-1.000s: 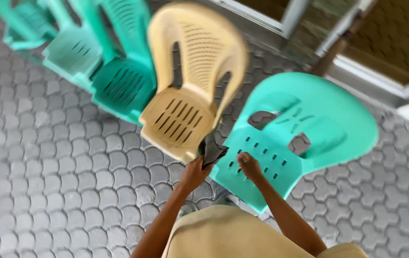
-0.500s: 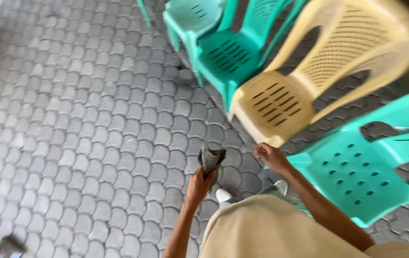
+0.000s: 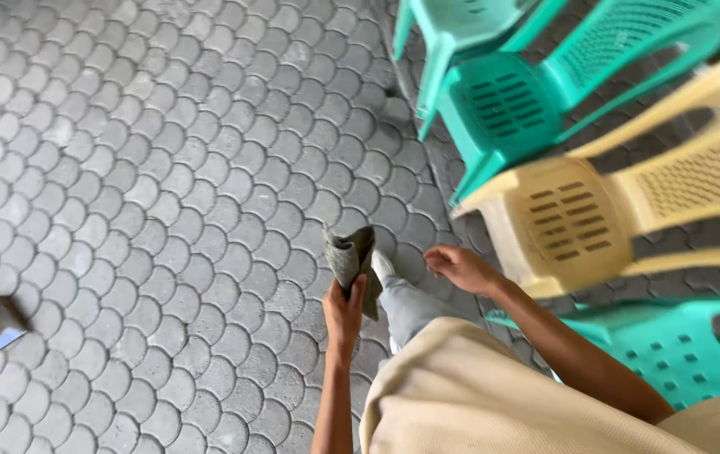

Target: Cleaning and wiping down plastic chairs with a cloth.

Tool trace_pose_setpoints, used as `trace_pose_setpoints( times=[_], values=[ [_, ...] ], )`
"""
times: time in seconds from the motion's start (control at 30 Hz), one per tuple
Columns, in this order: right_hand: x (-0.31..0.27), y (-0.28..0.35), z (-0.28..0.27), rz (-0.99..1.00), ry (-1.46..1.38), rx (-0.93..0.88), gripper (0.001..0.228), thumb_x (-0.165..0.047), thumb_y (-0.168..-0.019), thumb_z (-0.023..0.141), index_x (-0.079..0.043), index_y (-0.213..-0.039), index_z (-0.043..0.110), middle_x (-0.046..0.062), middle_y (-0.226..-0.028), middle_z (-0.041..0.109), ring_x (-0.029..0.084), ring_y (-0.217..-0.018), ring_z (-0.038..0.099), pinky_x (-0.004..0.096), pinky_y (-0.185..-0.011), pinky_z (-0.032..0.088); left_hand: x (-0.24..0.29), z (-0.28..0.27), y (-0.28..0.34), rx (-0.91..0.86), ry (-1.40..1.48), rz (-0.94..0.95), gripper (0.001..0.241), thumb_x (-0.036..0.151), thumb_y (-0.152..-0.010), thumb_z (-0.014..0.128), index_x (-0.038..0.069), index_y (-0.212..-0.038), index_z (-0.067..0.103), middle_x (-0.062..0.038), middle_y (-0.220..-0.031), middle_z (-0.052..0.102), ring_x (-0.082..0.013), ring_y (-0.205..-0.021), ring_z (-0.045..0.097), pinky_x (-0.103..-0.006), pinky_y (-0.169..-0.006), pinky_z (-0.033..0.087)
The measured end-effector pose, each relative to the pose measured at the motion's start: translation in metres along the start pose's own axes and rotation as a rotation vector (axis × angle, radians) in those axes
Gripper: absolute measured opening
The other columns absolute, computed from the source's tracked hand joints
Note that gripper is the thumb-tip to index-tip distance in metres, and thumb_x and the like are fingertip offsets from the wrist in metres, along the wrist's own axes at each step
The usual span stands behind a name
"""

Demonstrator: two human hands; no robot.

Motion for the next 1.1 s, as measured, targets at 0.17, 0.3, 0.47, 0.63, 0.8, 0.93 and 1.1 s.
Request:
trace_pose_setpoints(
  times=[0.17,0.3,0.47,0.63,0.8,0.93,1.1],
  values=[
    [-0.012,-0.127,0.02,-0.03,-0.169,-0.039,0.029,-0.026,-0.104,0.062,-0.002,-0.12,0.069,0.01,-0.096,0.075,0.018,-0.083,0.073,0.03,-0.076,0.059,-0.005,-0.027,-0.08,0.043,-0.036,-0.042,0.042,0.041,-0.095,0.074,0.008,-0.076,0.056,-0.016,-0.061,0.057,-0.0145,-0.061,0.049,-0.0357,-0.053,0.041],
    [-0.114,-0.193,0.029,-0.118,-0.34,-0.069,0.028,-0.01,-0.102,0.062,0.004,-0.125,0.067,0.019,-0.104,0.075,0.025,-0.094,0.071,0.038,-0.086,0.058,-0.002,-0.038,-0.167,0.017,-0.125,-0.108,0.036,0.042,-0.095,0.07,0.008,-0.095,0.06,-0.023,-0.085,0.067,-0.0366,-0.077,0.064,-0.0495,-0.071,0.051],
    [-0.246,-0.24,0.009,-0.176,-0.368,-0.121,0.063,-0.064,-0.1,0.049,-0.013,-0.135,0.064,0.02,-0.132,0.065,0.037,-0.124,0.06,0.048,-0.097,0.052,0.005,-0.007,-0.282,-0.184,-0.208,0.051,0.043,0.041,-0.101,0.064,0.007,-0.127,0.056,-0.022,-0.116,0.06,-0.0477,-0.103,0.065,-0.0545,-0.084,0.058],
    [-0.226,-0.299,-0.001,-0.099,-0.566,0.06,0.074,-0.05,-0.093,0.075,-0.012,-0.152,0.051,0.024,-0.145,0.057,0.044,-0.137,0.052,0.05,-0.109,0.048,0.057,0.017,-0.343,-0.419,-0.287,0.149,0.056,0.032,-0.103,0.06,0.008,-0.151,0.045,-0.029,-0.129,0.052,-0.0573,-0.109,0.061,-0.0622,-0.084,0.058],
    [-0.15,-0.304,-0.066,0.119,-0.838,0.654,0.058,-0.038,-0.084,0.086,-0.001,-0.125,0.068,0.021,-0.113,0.069,0.037,-0.109,0.066,0.05,-0.094,0.053,0.027,0.044,-0.422,-0.553,-0.035,0.188,0.027,0.013,-0.104,0.055,0.009,-0.123,0.074,-0.014,-0.109,0.065,-0.0235,-0.094,0.063,-0.0317,-0.076,0.055],
    [-0.137,-0.281,-0.091,0.204,-0.792,0.942,0.054,-0.039,-0.079,0.088,0.0,-0.113,0.07,0.022,-0.103,0.068,0.036,-0.103,0.066,0.05,-0.085,0.05,0.042,0.089,-0.468,-0.693,-0.026,0.404,0.022,0.01,-0.104,0.056,0.008,-0.113,0.076,-0.016,-0.096,0.069,-0.0298,-0.08,0.067,-0.0394,-0.07,0.056],
    [-0.137,-0.253,-0.07,0.254,-1.385,1.268,0.054,-0.045,-0.085,0.08,-0.007,-0.12,0.063,0.017,-0.111,0.064,0.035,-0.102,0.068,0.049,-0.074,0.057,0.105,0.093,-0.498,-0.902,-0.009,0.41,0.02,0.016,-0.101,0.062,0.016,-0.111,0.08,-0.006,-0.088,0.069,-0.0164,-0.073,0.065,-0.03,-0.072,0.056]
  ],
)
Point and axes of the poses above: each hand's wrist, its own y-axis away from the middle knuckle, its own z-axis out of the palm, x = y × z, the point moved 8 cm from there along -y, towards the middle knuckle
